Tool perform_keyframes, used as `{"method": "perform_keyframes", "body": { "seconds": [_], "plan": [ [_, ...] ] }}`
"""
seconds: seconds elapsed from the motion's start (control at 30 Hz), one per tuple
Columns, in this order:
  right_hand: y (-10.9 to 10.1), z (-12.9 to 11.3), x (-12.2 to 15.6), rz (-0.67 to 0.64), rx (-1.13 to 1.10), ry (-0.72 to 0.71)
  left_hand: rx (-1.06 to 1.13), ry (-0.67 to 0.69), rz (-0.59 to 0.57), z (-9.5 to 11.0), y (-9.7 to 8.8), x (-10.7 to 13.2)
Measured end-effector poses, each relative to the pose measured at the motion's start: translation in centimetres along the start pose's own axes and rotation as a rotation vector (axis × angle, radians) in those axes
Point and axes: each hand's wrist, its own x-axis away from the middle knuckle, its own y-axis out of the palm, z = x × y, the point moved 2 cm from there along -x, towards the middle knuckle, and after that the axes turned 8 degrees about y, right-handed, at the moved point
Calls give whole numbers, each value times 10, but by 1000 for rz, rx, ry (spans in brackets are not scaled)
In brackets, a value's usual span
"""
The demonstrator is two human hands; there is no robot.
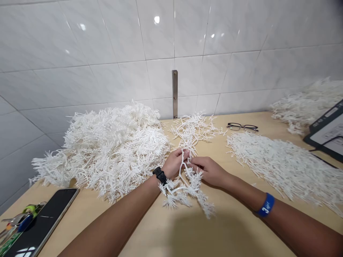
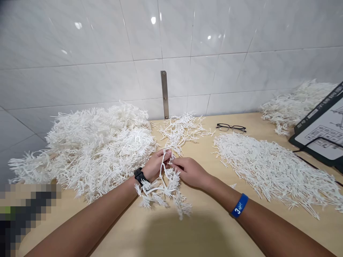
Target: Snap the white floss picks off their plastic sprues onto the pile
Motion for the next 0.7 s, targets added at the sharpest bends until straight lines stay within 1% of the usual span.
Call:
{"method": "perform_keyframes", "body": {
  "seconds": [0.1,0.27,0.43,0.7],
  "plan": [
    [0,1,-1,-20,-107,-19,15,23,24,-2,-1,0],
    [2,0,1,-72,-188,-58,-69,44,36,-8,-3,-3],
    [1,-4,3,-58,-201,-119,-164,62,93,-10,-6,-6],
    [2,-10,5,-48,-168,-115,-263,71,98,-8,-6,-6]
  ]
}}
